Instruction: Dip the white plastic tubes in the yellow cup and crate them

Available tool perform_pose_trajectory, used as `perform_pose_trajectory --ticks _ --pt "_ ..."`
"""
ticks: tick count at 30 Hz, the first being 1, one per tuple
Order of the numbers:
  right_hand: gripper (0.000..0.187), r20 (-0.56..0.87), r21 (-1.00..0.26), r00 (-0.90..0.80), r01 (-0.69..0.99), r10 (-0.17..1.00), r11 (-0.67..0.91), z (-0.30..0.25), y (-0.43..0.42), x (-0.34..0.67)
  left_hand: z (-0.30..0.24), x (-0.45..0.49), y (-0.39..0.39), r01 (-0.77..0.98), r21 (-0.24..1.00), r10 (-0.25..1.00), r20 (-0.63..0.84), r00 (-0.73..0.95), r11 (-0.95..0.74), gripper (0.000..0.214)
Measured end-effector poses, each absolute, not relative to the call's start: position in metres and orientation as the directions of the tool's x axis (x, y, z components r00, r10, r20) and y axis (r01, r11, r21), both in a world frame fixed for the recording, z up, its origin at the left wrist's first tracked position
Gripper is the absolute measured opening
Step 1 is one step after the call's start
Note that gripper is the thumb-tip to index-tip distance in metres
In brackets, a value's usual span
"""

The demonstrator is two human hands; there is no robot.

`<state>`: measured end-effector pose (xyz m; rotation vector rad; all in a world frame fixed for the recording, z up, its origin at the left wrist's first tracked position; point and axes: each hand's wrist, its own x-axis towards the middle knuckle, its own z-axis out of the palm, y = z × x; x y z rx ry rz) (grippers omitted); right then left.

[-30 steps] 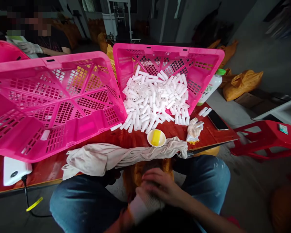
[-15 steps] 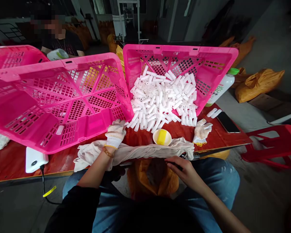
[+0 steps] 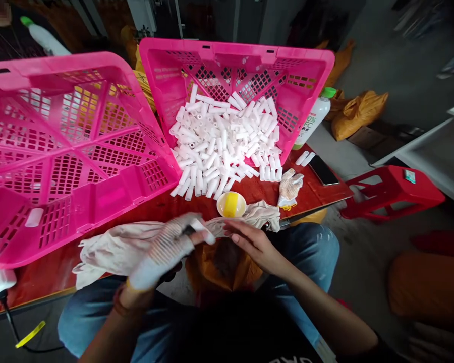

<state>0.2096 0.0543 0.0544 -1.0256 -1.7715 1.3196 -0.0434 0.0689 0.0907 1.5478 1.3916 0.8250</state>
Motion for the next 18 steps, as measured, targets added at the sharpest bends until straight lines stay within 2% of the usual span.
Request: perform_pose_trajectory --ticks 2,5,8,10,12,15,18 --pt "0.048 -0.034 -0.991 -0.544 0.124 0.838 0.041 0.055 0.052 0.211 0.076 -0.021 0.053 0.382 0.923 0.966 -0.045 0.254 -0.058 0.024" --pt "0.048 -0.169 -0.986 -0.63 0.119 0.758 -0.121 0.05 0.05 0.229 0.047 0.001 0.041 0.449 0.866 0.961 0.117 0.25 -0.222 0.032" --pt "0.049 -0.229 -0.973 -0.523 0.15 0.821 -0.176 0.04 0.057 0.258 0.024 0.007 0.047 0.612 0.731 0.953 0.214 0.215 -0.302 0.044" --pt "0.051 -0.23 -0.97 -0.387 0.16 0.893 -0.181 0.034 0.065 0.273 0.015 0.007 0.054 0.73 0.617 0.956 0.191 0.224 -0.294 0.043" --pt "0.052 -0.168 -0.972 -0.289 0.208 0.942 -0.109 0.032 0.077 0.281 0.009 0.007 0.059 0.819 0.475 0.947 0.134 0.294 -0.321 0.039" --pt "0.045 0.06 -0.911 -0.274 0.378 0.96 0.165 0.033 0.094 0.276 0.007 0.006 0.063 0.847 0.325 0.906 0.101 0.411 -0.421 0.036" --pt "0.039 0.232 -0.763 -0.345 0.516 0.91 0.39 0.032 0.108 0.261 0.007 0.004 0.066 0.793 0.358 0.87 0.2 0.451 -0.494 0.028"
